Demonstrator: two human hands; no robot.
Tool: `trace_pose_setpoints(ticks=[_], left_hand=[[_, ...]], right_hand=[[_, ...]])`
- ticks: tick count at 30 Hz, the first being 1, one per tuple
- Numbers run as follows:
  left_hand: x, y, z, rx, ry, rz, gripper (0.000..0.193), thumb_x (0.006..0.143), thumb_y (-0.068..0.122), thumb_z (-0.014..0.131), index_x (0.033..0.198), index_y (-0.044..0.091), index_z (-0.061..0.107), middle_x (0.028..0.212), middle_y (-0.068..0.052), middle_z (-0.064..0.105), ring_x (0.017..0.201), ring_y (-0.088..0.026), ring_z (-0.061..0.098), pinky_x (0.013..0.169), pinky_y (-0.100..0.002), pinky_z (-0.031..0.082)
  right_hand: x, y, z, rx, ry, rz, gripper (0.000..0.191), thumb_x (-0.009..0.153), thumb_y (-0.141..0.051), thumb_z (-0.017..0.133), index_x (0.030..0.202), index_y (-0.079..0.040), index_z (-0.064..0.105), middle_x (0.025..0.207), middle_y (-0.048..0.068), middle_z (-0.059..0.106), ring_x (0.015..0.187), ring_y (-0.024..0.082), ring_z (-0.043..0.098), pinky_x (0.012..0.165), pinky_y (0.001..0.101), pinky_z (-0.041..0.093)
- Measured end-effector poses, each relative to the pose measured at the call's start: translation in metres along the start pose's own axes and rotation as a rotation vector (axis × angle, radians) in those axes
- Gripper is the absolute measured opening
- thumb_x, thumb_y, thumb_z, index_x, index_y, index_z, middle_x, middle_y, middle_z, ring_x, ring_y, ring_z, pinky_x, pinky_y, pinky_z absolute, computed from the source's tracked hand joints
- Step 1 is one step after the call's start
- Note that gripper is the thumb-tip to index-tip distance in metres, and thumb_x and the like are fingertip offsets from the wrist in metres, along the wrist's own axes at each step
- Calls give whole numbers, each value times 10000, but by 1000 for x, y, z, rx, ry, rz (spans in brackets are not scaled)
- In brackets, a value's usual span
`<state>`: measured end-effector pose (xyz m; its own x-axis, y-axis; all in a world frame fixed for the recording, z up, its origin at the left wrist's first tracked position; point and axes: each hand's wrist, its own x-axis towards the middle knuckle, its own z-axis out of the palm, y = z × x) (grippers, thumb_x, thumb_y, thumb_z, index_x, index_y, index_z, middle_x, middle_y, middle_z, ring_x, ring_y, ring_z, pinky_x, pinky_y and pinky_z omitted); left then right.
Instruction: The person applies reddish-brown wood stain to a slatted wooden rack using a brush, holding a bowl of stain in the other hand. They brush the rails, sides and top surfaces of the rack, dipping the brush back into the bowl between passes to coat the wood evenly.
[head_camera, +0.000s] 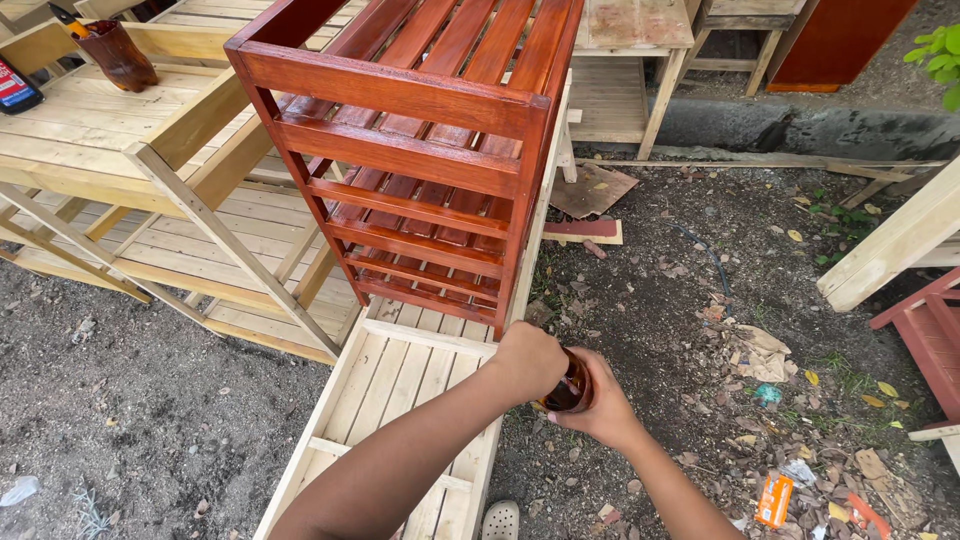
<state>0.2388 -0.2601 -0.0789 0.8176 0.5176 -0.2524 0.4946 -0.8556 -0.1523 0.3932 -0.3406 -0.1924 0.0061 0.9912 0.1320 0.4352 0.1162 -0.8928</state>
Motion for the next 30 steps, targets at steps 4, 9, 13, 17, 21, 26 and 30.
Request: trace_pose_setpoints(ticks=[4,9,13,17,21,26,30], left_hand=[[-16,17,-19,-8,49,-66,123,862,215,703,908,147,794,873,-60,757,848,-252,752,755,-412,540],[-48,13,-43,-383,255,39,325,737,116,763,1058,163,766,902,-111,707,871,-326,714,738,-444,555],[-51,28,-48,-783,477,157,391,697,37,798,1074,102,717,1022,-117,636,965,-322,681,826,-421,554],[-39,36,-46,-999,536,300,413,680,1,807,1071,75,694,1062,-99,626,1050,-299,666,891,-393,560],[-32,39,-47,-862,473,272,393,648,23,825,1028,93,751,1028,-94,650,1012,-309,669,867,-410,543],[-33,42,-54,-814,596,292,289,685,123,882,909,61,711,930,-84,705,930,-312,682,826,-422,541],[-38,41,-42,-1047,626,119,297,734,198,897,940,71,725,880,-82,728,839,-242,707,730,-349,549]], right_hand=[[-12,8,-9,203,25,90,1029,540,-73,944,1436,-103,441,1358,81,590,1290,225,589,1104,394,478],[-29,10,-23,369,60,63,1017,590,-8,902,1459,-102,382,1359,79,595,1298,221,585,1114,403,473],[-41,7,-35,383,60,-91,1014,597,-10,908,1461,-90,383,1367,91,571,1308,229,568,1113,408,473],[-48,4,-45,377,84,-148,1026,607,-17,918,1467,-89,363,1390,85,547,1332,226,546,1130,403,453],[-56,6,-53,354,121,-118,1026,608,-27,917,1469,-93,361,1363,78,585,1301,223,578,1124,394,464],[-51,14,-59,353,146,-32,1042,578,-16,913,1461,-99,366,1324,81,605,1257,212,598,1086,393,490],[-46,21,-57,292,171,67,1028,585,-24,915,1457,-107,378,1303,76,621,1233,199,614,1041,395,537]])
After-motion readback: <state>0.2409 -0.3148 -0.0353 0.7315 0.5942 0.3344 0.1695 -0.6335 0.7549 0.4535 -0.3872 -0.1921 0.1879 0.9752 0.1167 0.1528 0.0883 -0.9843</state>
